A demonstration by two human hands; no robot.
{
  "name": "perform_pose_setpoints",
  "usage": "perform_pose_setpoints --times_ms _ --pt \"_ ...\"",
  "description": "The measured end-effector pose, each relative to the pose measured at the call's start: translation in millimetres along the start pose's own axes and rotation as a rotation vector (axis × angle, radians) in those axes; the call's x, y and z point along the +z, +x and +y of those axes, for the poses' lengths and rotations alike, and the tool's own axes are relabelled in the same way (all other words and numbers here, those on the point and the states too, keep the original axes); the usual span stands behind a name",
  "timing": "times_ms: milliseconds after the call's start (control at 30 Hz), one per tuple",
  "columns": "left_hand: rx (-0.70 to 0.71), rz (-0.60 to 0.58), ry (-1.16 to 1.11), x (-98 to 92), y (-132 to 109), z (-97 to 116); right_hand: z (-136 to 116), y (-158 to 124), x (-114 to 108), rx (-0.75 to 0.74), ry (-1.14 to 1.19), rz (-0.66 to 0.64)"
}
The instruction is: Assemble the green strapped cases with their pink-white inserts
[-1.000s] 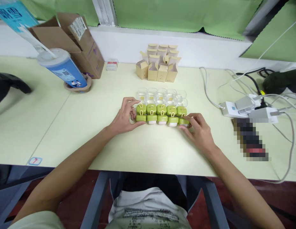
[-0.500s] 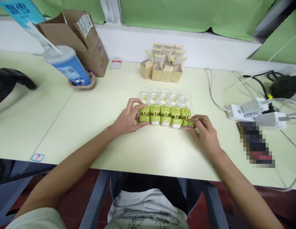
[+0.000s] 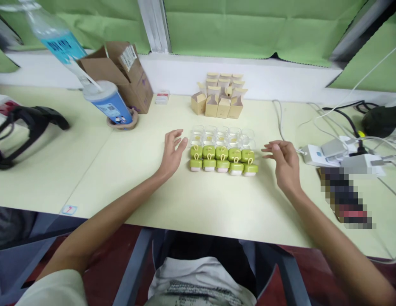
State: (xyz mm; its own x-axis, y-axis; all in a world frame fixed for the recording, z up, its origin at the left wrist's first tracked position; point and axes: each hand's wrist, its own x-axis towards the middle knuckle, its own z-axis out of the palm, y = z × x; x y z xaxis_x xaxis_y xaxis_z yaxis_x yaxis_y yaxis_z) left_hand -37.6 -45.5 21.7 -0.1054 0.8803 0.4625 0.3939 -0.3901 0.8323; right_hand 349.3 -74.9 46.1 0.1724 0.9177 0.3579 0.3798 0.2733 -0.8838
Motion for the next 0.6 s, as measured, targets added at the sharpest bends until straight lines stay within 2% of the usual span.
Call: perform_pose_setpoints --times_ms 33,67,133,200,400,500,600 --pt "-0.104 -0.039 -0.064 4.9 8 -6 8 16 5 0.035 0.068 -0.013" --pt "-0.136 -0.059 -0.078 9.9 17 -12 17 31 10 0.044 0.096 -0.02" --pt "-0.146 -0.074 -0.095 19.3 33 -24 33 55 22 0.055 0.136 -0.006" --pt "-0.138 -0.081 -0.109 25.7 43 -33 43 65 32 0.069 0.185 0.024" --pt "-0.132 -0.12 -0.167 25.7 37 -48 50 50 36 0.02 0.174 -0.158" --pt "-0.115 -0.142 -0.202 24.4 36 -51 47 48 33 0.005 0.135 -0.161" --pt "-0.13 -0.101 -0.202 24.7 40 -55 42 45 27 0.007 0.123 -0.11"
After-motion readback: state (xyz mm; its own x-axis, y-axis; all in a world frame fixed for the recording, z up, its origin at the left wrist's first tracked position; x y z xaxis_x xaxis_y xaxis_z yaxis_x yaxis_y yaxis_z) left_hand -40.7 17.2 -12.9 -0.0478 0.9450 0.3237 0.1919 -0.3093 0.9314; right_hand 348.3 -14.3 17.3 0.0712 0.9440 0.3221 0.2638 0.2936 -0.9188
